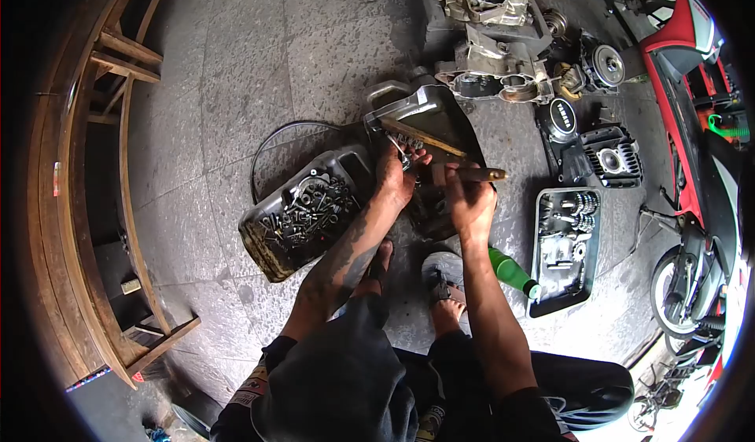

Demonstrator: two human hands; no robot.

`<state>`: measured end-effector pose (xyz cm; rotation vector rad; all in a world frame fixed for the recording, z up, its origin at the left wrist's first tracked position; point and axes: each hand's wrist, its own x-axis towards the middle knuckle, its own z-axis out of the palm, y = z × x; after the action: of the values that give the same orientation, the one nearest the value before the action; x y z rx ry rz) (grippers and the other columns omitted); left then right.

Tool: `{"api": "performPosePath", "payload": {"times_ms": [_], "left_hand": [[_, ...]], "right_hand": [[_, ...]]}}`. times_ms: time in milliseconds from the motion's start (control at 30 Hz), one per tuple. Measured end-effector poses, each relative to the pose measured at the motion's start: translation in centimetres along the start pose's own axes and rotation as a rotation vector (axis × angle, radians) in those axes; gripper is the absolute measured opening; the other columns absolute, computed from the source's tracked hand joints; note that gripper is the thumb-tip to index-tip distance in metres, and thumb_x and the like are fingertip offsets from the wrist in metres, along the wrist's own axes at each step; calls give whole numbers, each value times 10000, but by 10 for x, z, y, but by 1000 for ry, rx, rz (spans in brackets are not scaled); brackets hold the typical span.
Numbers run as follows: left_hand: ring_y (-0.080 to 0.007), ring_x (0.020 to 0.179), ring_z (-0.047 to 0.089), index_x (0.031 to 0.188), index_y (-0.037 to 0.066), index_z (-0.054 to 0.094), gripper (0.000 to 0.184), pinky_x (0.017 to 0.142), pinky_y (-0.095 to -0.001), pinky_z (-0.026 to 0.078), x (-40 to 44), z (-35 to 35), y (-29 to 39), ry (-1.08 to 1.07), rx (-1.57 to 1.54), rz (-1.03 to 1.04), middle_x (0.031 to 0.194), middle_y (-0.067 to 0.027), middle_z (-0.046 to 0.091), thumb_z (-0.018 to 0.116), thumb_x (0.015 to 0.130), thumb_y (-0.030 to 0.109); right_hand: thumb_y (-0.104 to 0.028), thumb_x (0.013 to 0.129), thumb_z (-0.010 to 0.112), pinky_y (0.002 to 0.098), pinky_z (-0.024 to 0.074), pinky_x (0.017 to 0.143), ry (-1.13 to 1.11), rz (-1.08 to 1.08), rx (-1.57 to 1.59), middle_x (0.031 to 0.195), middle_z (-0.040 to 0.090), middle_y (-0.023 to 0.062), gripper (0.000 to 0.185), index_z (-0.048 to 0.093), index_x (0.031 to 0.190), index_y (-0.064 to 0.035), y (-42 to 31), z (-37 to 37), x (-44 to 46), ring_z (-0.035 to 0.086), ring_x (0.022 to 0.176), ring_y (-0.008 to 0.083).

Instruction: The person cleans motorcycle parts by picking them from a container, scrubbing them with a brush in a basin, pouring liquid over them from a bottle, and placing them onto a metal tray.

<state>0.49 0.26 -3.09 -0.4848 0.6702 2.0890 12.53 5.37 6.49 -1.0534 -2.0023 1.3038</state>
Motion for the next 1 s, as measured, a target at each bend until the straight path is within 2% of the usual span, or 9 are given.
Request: {"api": "performPosePath", "payload": {"times_ms": [167, 233, 400, 467, 533, 767, 833, 967, 1000], "left_hand": [[-256, 767, 572, 931, 81, 492, 409, 691, -393, 527, -14, 28, 0, 164, 174, 44, 775, -64, 520, 311, 974, 446], [-240, 807, 571, 959, 93, 507, 391, 665, -376, 498, -7, 18, 4, -48, -9, -38, 780, -52, 521, 323, 973, 438], [-129, 709, 536, 975, 130, 513, 357, 683, -348, 484, 0, -3, -5, -203, -16, 10, 804, -10, 539, 398, 948, 467], [-113, 652, 524, 963, 123, 516, 408, 660, -348, 483, -9, 14, -3, 144, 120, 62, 794, -2, 536, 428, 920, 519], [-104, 654, 517, 965, 127, 519, 422, 642, -338, 471, -10, 14, -6, 72, 171, 33, 784, 6, 539, 435, 911, 536], [-80, 660, 508, 848, 134, 587, 503, 571, -267, 428, -8, 20, 4, -75, 243, 148, 728, 43, 552, 424, 885, 608], [-72, 628, 507, 864, 134, 600, 493, 567, -262, 447, -20, 24, 8, 34, 259, 7, 729, 48, 549, 424, 891, 594], [-128, 702, 607, 1006, 102, 644, 519, 615, -285, 522, -19, 26, 5, -164, 316, -14, 877, -26, 642, 415, 909, 558], [-153, 805, 632, 1175, 101, 578, 540, 683, -298, 526, -21, 31, 10, -283, 318, -16, 946, -52, 635, 364, 935, 534]], "right_hand": [[-105, 877, 598, 256, 472, 687, 3, -100, 202, 834, 653, 68, 141, 632, 979, -14, -21, 8, 8, 595, 765, 120], [-49, 838, 602, 330, 512, 700, -46, -105, 21, 856, 669, 140, 128, 618, 953, 4, -29, 7, 2, 672, 796, 275], [-58, 841, 611, 306, 503, 694, 28, -27, 81, 838, 674, 136, 128, 629, 954, 0, -17, -3, -5, 665, 787, 199], [-70, 846, 613, 297, 498, 692, 63, -32, 141, 837, 674, 135, 133, 631, 957, 0, -26, -3, 4, 656, 779, 181], [-121, 890, 595, 252, 471, 732, 53, -59, 279, 867, 638, 42, 159, 626, 1007, -18, -35, 2, 16, 578, 795, 109], [-110, 832, 624, 299, 504, 721, 40, 64, 102, 829, 688, 138, 167, 647, 940, 15, -9, -2, 2, 671, 793, 185], [-91, 856, 610, 254, 477, 723, 89, 149, 319, 861, 665, 56, 135, 656, 953, -8, -8, -9, 0, 597, 794, 111], [-102, 864, 620, 251, 468, 686, 112, 131, 410, 848, 657, 48, 136, 651, 968, -20, -31, -3, 20, 584, 777, 99], [-122, 865, 627, 256, 471, 665, 97, 45, 284, 812, 662, 65, 138, 652, 969, -35, -33, 0, 23, 586, 733, 94]]}}
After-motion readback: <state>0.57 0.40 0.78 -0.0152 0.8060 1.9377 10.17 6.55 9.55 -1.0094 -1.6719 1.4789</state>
